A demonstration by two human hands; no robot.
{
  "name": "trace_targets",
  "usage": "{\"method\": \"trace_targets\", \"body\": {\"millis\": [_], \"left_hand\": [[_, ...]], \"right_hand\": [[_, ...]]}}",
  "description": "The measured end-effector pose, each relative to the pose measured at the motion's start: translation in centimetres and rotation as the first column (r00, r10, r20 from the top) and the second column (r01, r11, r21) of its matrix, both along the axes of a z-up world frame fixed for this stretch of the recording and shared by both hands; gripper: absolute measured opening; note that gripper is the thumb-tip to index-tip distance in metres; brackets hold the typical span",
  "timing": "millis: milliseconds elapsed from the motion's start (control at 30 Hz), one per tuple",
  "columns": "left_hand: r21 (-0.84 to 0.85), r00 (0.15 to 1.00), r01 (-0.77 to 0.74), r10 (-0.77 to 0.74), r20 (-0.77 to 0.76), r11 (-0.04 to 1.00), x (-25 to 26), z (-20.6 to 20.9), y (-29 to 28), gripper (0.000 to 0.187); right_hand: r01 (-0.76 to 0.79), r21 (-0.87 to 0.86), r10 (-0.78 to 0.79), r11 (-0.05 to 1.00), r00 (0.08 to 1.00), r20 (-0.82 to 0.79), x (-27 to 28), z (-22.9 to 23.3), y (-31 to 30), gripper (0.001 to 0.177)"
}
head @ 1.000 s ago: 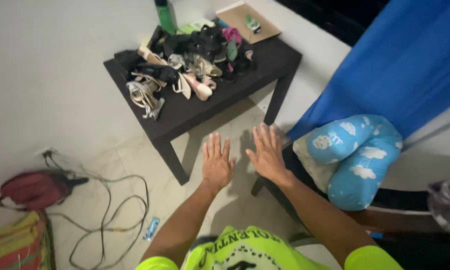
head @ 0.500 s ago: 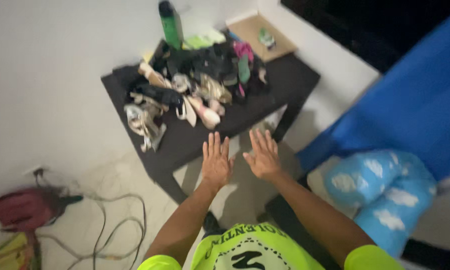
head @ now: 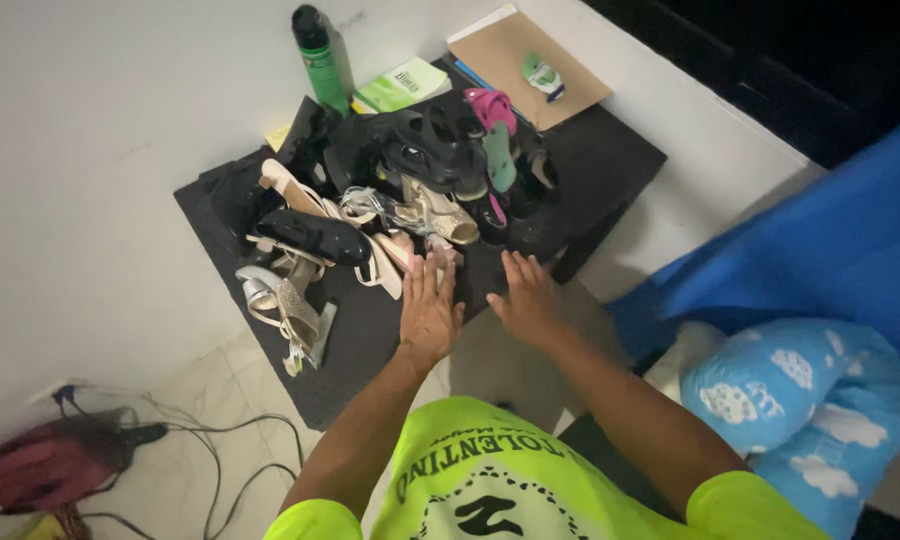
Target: The person walks to a table piled with various shoes and begins sorting them. They pick up individual shoes and pairs, including sandals, high heels, and boots, inspecting them and placing them back on the table in a more organized manner.
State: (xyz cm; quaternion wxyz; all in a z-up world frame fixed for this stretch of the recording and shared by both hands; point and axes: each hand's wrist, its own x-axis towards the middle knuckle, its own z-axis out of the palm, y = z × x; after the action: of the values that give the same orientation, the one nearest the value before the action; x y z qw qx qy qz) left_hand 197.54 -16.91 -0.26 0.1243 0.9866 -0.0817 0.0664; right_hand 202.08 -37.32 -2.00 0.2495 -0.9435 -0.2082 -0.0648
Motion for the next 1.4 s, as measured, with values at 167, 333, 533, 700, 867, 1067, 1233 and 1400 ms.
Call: {"method": "trace_targets", "body": {"millis": [167, 333, 533, 700, 867, 1067, 1233, 1400], "left_hand": [[-0.07, 0.999, -0.011, 0.014, 0.037, 0.998, 2.1, -0.8, 1.0, 0.078], [-0.106, 0.991, -0.078, 0.089, 0.104, 0.991, 5.9, -1.6, 1.2, 0.069], [-0.29, 0.982, -0.179, 0.187, 0.0, 0.94, 9.4, -1.8, -1.1, 0.06], [-0.295, 0.96, -0.259, 0.279, 0.028, 0.92, 9.2, -2.9, -2.3, 0.057], [-0.347, 0.932, -0.327, 0.362, 0.039, 0.879, 10.0, -3.7, -3.0, 0.055], [-0.365, 0.932, -0.326, 0.361, 0.029, 0.872, 9.0, -3.7, -3.2, 0.059], [-0.249, 0.956, -0.292, 0.271, -0.117, 0.923, 7.6, -3.1, -3.3, 0.093], [-0.192, 0.95, -0.302, 0.277, -0.144, 0.934, 7.7, -2.9, -2.9, 0.103]], "right_hand": [[-0.087, -0.037, 0.088, 0.996, 0.996, 0.01, 4.9, -0.1, 0.8, 0.082], [-0.189, -0.007, 0.187, 0.982, 0.965, 0.182, 10.0, -0.4, 1.7, 0.08], [-0.265, -0.109, 0.263, 0.958, 0.964, -0.034, 15.8, -0.3, -0.2, 0.051], [-0.472, -0.091, 0.471, 0.877, 0.881, -0.038, 18.1, -1.8, -1.6, 0.023], [-0.49, -0.097, 0.492, 0.866, 0.871, -0.01, 18.0, -2.2, -1.8, 0.021], [-0.47, -0.07, 0.472, 0.88, 0.881, 0.024, 16.5, -0.7, -1.8, 0.034], [-0.424, -0.157, 0.382, 0.892, 0.892, -0.241, 14.9, 0.3, -1.7, 0.071], [-0.405, -0.241, 0.312, 0.882, 0.885, -0.344, 15.1, 1.3, -0.6, 0.077]]}}
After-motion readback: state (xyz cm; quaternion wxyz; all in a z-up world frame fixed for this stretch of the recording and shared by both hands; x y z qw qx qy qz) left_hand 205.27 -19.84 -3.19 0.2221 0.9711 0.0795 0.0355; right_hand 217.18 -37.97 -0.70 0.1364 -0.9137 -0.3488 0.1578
